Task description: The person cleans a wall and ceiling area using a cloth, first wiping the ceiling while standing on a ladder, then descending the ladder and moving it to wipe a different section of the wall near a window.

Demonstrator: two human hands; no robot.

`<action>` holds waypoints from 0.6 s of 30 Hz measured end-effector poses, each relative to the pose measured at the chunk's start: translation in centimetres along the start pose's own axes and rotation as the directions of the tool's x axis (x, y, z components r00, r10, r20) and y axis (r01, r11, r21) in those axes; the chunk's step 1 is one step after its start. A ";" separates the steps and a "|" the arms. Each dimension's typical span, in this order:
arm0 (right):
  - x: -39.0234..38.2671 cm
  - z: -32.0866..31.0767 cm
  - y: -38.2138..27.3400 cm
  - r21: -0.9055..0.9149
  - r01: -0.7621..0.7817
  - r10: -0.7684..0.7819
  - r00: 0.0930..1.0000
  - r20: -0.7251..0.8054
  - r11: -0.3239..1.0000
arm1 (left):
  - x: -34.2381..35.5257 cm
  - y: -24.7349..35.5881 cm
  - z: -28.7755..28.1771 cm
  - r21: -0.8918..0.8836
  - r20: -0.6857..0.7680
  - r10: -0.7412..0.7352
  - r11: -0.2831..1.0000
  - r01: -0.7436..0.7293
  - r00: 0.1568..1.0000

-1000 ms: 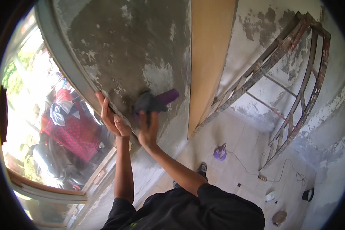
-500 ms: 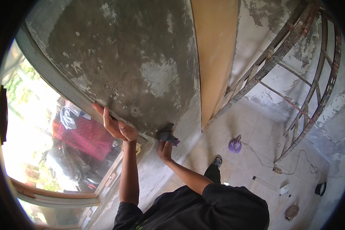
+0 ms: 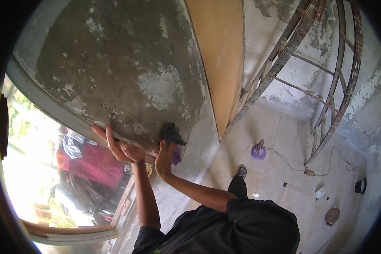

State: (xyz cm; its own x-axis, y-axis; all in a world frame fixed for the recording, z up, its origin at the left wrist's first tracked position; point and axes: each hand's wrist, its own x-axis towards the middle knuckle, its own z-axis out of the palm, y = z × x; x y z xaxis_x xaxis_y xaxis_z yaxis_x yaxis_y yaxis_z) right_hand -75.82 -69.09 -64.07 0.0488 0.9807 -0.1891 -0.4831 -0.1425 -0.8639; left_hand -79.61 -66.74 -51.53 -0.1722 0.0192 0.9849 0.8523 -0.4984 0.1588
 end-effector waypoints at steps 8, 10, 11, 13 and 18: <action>7.5 1.3 -8.9 -0.014 0.426 -0.425 0.904 0.053 0.904 | -0.2 -0.6 -0.2 0.076 0.050 0.132 0.988 -0.135 0.990; 10.6 1.8 -12.2 -0.150 0.666 -0.659 0.746 0.096 0.731 | -0.4 -0.8 -0.8 0.088 0.051 0.116 0.989 -0.120 0.992; 12.3 1.4 -11.5 -0.268 0.647 -0.650 0.754 0.091 0.714 | -0.6 -1.0 -0.7 0.090 0.040 0.110 0.989 -0.113 0.993; 16.1 0.5 -9.4 -0.427 0.502 -0.548 0.836 0.016 0.752 | -0.5 -0.9 -0.7 0.081 0.032 0.101 0.991 -0.103 0.994; 26.3 -6.7 -4.6 -0.187 0.293 -0.337 0.899 -0.280 0.938 | -1.2 -0.7 0.2 0.057 0.046 0.060 0.996 -0.063 0.997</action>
State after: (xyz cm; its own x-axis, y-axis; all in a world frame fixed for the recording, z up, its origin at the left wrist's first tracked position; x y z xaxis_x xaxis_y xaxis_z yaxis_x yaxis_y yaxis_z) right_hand -66.48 -43.53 -68.21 0.4516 0.8922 -0.0096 -0.2754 0.1292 -0.9526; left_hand -79.89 -66.26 -52.83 -0.0981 0.0287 0.9948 0.8884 -0.4480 0.1006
